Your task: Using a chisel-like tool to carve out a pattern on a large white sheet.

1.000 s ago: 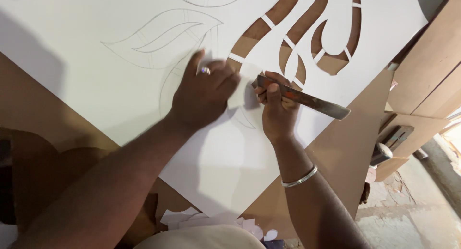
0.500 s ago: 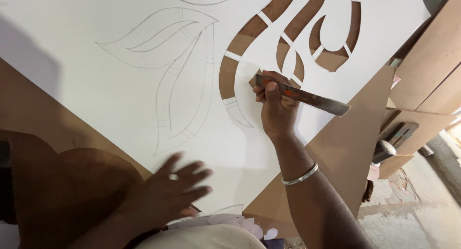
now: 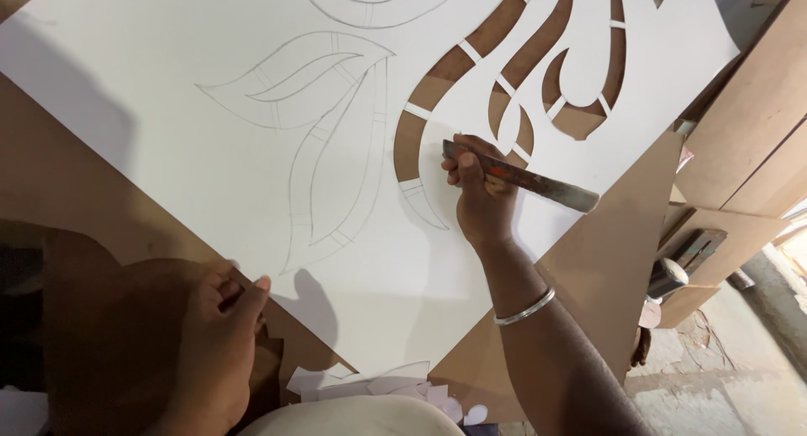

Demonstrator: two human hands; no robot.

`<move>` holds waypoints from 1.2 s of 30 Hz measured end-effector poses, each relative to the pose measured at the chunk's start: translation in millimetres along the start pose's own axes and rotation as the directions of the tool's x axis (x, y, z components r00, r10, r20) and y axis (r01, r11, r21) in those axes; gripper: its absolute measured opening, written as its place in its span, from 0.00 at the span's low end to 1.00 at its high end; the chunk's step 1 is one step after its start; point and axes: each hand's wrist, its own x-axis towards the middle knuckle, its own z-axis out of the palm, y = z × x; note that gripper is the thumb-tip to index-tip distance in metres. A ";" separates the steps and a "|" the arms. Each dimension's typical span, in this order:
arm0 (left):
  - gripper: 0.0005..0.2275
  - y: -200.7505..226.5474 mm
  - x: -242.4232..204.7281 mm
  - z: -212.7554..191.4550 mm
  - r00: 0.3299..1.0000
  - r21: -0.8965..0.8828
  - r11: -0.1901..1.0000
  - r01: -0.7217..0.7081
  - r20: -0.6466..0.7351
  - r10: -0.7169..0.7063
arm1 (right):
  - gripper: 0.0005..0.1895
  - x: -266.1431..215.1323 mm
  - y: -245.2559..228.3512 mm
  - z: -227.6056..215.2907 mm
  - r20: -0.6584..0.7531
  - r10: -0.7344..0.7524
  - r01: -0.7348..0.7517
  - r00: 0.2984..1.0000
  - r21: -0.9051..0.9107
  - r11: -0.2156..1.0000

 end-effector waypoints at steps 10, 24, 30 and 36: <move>0.15 2.3 -0.1 -9.6 0.935 -0.125 0.927 0.354 0.024 -0.354 | 0.17 -2.8 2.4 0.2 0.003 0.034 -0.034 0.999 -0.010 0.999; 0.08 38.2 58.5 7.8 0.972 -0.017 0.973 -0.230 -0.050 0.229 | 0.16 16.6 -11.2 25.9 0.000 0.012 -0.012 1.000 -0.167 0.986; 0.07 83.1 78.5 19.0 0.902 -0.016 0.906 -0.423 -0.100 0.419 | 0.15 25.5 -10.9 53.7 -0.133 -0.033 0.022 0.991 -0.078 0.997; 0.14 71.7 92.5 9.2 0.861 0.076 0.874 -0.481 -0.146 0.487 | 0.15 19.1 -10.6 59.2 -0.168 -0.008 -0.002 0.986 -0.059 0.998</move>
